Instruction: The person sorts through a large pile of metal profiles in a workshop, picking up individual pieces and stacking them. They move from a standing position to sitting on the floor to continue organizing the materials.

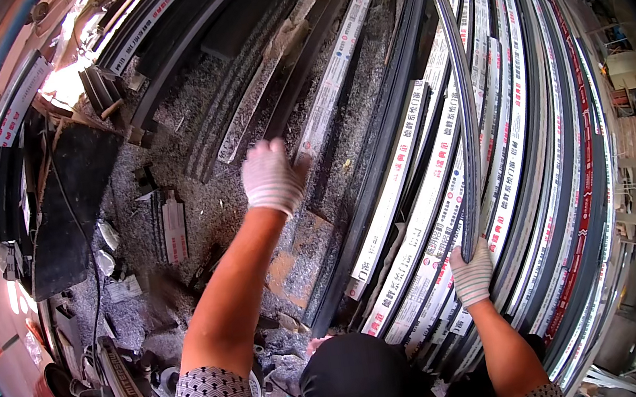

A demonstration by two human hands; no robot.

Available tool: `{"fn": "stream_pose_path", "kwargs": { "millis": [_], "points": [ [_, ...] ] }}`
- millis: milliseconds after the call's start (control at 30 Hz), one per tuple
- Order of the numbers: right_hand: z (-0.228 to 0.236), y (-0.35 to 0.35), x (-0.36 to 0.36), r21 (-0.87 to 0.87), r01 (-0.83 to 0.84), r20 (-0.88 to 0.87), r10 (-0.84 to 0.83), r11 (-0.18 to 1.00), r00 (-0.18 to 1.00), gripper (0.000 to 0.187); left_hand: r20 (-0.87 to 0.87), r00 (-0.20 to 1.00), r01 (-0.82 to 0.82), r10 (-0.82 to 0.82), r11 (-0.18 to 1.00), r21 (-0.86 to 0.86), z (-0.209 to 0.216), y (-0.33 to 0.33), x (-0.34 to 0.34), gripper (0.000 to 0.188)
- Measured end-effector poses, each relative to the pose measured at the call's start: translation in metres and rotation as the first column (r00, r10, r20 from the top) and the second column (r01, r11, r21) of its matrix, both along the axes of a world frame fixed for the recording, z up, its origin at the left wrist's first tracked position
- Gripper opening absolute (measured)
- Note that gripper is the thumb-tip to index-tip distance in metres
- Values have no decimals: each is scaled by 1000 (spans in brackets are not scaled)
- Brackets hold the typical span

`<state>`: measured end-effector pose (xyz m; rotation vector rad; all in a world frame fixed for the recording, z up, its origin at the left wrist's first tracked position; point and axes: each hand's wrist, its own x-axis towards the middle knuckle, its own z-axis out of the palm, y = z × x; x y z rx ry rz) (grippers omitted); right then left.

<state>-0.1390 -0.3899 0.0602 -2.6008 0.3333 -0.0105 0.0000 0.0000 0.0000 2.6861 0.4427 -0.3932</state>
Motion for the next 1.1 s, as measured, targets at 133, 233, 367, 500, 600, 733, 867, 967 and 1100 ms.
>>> {"fn": "stream_pose_path", "kwargs": {
  "millis": [133, 233, 367, 500, 600, 733, 867, 967, 1100],
  "points": [
    [-3, 0, 1, 86, 21, 8, -21, 996, 1000, 28, 111, 984, 142, -141, 990, 5, -8, -10, -28, 60],
    [-8, -4, 0, 97, 25, 1, -25, 995, 1000, 28, 138, 984, 112, -115, 993, 28, -12, -10, -25, 51],
    [-11, -2, -1, 39, 11, 14, -12, 999, 1000, 26, 202, 979, 18, -34, 997, 80, -18, 7, -25, 44],
    [-12, -10, 0, 143, 35, 12, -37, 989, 999, 22, 315, 949, -46, 11, 994, 103, -13, 31, -22, 46],
    [-14, -5, 0, 171, 29, 22, -33, 985, 999, 21, 515, 856, -112, 45, 989, 99, -16, 56, -25, 46],
    [-11, 2, 0, 226, 2, 56, -15, 974, 998, 22, 534, 841, -202, 91, 967, 153, -25, 84, -21, 45],
    [-1, 5, 1, 146, 27, -24, -24, 989, 999, 26, 242, 968, -117, 67, 973, 198, -13, 94, -9, 50],
    [-5, -1, 1, 162, 28, -4, -28, 986, 1000, 27, 123, 992, -61, 32, 968, 243, -7, 94, -2, 55],
    [-18, -11, 0, 167, -1, 60, -10, 986, 998, 26, 50, 998, -44, 32, 965, 260, -5, 100, 4, 58]
  ]
}}
